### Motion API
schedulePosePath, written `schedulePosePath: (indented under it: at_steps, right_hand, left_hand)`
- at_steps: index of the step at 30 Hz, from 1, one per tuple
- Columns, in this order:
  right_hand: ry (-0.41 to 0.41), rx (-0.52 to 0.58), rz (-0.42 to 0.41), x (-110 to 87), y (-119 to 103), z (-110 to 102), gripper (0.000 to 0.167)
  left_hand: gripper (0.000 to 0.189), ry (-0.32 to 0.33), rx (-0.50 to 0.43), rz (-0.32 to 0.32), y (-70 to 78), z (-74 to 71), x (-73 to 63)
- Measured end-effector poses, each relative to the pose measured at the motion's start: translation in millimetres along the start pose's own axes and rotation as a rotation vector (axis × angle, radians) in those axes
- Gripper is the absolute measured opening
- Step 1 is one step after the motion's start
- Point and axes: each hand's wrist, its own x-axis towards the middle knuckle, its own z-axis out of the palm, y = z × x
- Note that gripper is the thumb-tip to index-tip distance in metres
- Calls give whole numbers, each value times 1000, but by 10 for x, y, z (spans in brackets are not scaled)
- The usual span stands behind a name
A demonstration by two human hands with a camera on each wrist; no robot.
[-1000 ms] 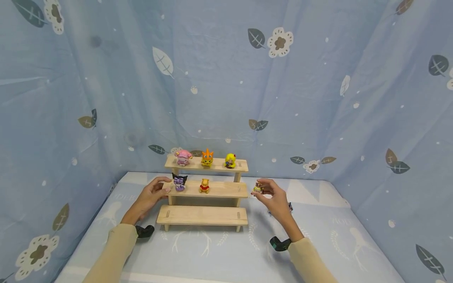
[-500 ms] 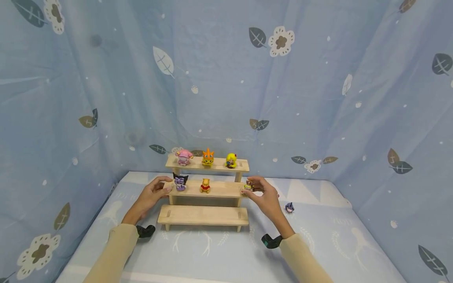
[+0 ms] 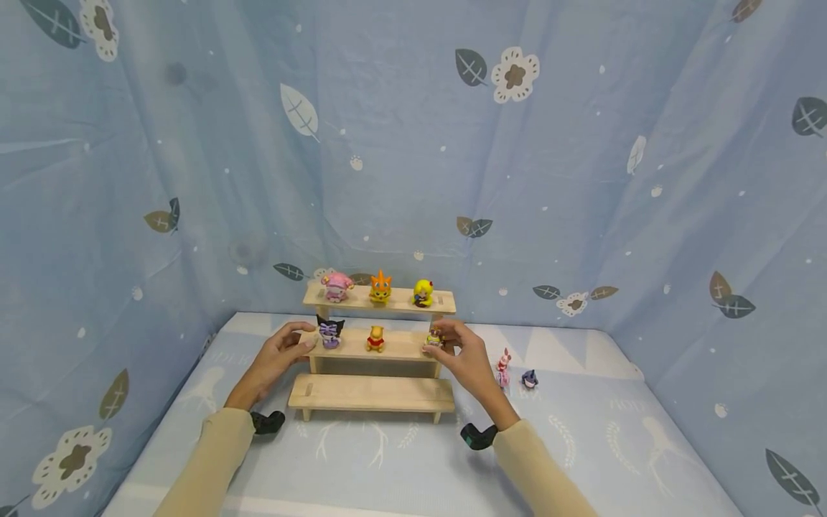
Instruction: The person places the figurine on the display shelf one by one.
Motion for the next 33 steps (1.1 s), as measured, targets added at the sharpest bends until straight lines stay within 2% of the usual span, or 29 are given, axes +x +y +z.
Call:
schedulePosePath:
  at_steps: [11,23,33]
  right_hand:
    - [-45,32,8,87,346,202,45]
    - [-69,-30,3,126,330,263,42]
    - [-85,-50,20,120,369,284,49]
  left_hand:
    - [53,3,-30,-4,1,15,-6]
    - [51,-15,-61,18,-26,-9,2]
    - [49,-7,-74,12,-24,-9,-3]
